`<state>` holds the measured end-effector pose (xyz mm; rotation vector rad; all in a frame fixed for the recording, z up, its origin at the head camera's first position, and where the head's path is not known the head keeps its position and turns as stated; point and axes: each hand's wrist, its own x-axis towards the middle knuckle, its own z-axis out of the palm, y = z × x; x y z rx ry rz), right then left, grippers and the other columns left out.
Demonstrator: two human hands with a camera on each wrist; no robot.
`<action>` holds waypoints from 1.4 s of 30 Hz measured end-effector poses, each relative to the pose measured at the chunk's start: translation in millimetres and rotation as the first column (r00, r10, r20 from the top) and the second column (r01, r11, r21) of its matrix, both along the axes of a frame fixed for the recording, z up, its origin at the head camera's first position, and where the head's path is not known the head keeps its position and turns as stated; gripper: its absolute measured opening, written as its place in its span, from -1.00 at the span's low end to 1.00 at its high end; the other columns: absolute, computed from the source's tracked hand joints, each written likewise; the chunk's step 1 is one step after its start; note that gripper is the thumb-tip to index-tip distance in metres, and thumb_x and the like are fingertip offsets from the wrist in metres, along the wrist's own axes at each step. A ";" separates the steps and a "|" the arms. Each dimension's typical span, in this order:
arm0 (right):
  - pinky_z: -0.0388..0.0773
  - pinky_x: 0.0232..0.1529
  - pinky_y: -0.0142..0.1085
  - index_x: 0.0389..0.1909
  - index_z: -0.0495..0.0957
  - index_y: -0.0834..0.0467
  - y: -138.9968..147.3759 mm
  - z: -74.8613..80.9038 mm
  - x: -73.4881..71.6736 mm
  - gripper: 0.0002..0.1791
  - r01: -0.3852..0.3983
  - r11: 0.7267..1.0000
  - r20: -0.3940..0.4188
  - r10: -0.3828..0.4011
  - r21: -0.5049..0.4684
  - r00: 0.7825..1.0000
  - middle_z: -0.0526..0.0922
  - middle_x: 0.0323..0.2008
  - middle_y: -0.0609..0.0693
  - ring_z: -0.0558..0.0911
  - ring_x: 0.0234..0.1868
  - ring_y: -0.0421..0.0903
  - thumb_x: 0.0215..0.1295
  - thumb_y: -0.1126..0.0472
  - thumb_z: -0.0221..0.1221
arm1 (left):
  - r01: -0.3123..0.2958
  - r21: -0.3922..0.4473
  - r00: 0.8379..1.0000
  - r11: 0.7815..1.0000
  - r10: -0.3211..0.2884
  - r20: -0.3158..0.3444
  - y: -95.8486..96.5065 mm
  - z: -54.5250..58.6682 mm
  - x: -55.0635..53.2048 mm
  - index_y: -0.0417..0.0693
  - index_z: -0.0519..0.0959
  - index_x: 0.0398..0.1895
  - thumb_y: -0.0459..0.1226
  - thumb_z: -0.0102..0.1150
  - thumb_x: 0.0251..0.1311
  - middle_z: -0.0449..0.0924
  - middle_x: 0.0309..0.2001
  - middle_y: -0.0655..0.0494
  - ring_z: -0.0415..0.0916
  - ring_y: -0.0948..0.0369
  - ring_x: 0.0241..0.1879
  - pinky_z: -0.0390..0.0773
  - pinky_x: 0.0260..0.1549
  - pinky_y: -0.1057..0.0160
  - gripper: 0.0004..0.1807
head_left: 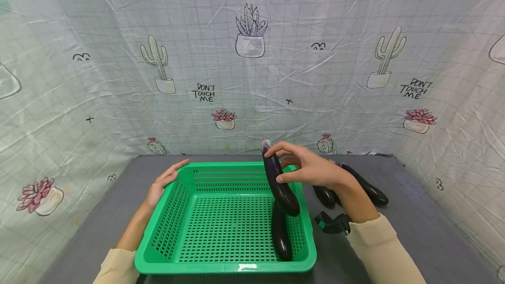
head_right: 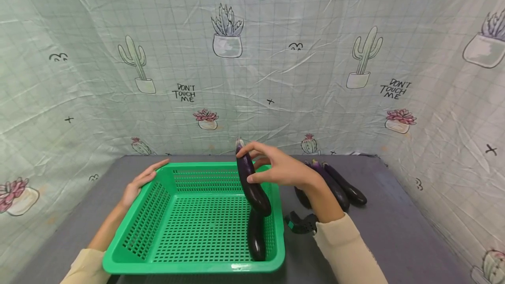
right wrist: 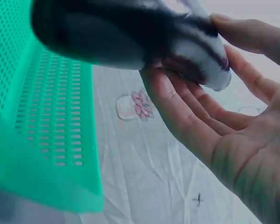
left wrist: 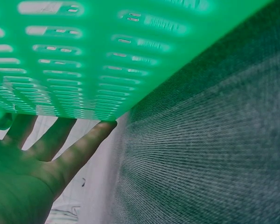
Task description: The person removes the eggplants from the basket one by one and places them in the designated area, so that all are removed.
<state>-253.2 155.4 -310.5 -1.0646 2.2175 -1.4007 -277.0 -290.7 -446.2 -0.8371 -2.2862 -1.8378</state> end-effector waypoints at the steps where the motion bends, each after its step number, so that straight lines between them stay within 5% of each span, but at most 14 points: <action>1: 0.59 0.16 0.03 0.37 0.40 0.01 4.0 -0.6 0.5 -0.43 0.005 1.000 -0.011 -0.005 -0.009 1.000 0.44 0.34 0.13 0.58 0.19 0.14 0.40 0.26 0.31 | 0.001 0.000 1.000 1.000 -0.001 -0.004 0.0 -0.1 0.0 -0.38 0.10 0.59 -0.28 -0.45 0.68 0.20 0.50 0.47 0.03 0.67 0.45 0.12 0.24 0.63 -0.45; 14: 0.65 0.13 -0.09 0.40 0.36 -0.01 53.4 -8.9 14.1 -0.41 0.145 0.987 -0.082 -0.150 -0.063 0.985 0.32 0.46 0.08 0.53 0.34 0.12 0.41 0.27 0.30 | 0.015 0.015 1.000 1.000 -0.015 0.013 0.8 -0.6 0.1 -0.39 0.08 0.60 -0.29 -0.46 0.68 0.19 0.50 0.46 0.05 0.63 0.46 0.14 0.27 0.61 -0.44; 25: 0.60 0.15 -0.38 0.42 0.37 0.11 94.5 -14.9 21.7 -0.41 0.271 0.956 -0.180 -0.287 -0.109 0.941 0.37 0.39 -0.03 0.54 0.27 -0.28 0.42 0.34 0.27 | 0.010 0.004 1.000 1.000 -0.010 0.012 1.2 -1.0 -1.1 -0.36 0.09 0.60 -0.28 -0.45 0.68 0.16 0.57 0.29 0.03 0.63 0.46 0.13 0.25 0.60 -0.44; 33: 0.53 0.17 -0.44 0.44 0.35 0.11 114.7 -18.0 27.0 -0.43 0.344 0.934 -0.208 -0.357 -0.093 0.911 0.34 0.41 -0.12 0.47 0.28 -0.35 0.47 0.33 0.22 | 0.011 0.006 1.000 1.000 -0.011 -0.006 0.2 -2.2 -1.5 -0.41 0.09 0.59 -0.31 -0.45 0.67 0.21 0.49 0.48 0.05 0.63 0.46 0.13 0.25 0.60 -0.45; 42: 0.50 0.14 -0.51 0.44 0.36 0.07 133.6 -25.2 25.6 -0.43 0.387 0.917 -0.219 -0.400 -0.101 0.890 0.37 0.40 -0.13 0.47 0.27 -0.37 0.47 0.33 0.22 | 0.020 0.006 1.000 1.000 -0.020 -0.013 -0.9 -1.6 -1.8 -0.41 0.08 0.59 -0.31 -0.47 0.67 0.21 0.49 0.48 0.05 0.65 0.46 0.13 0.24 0.61 -0.45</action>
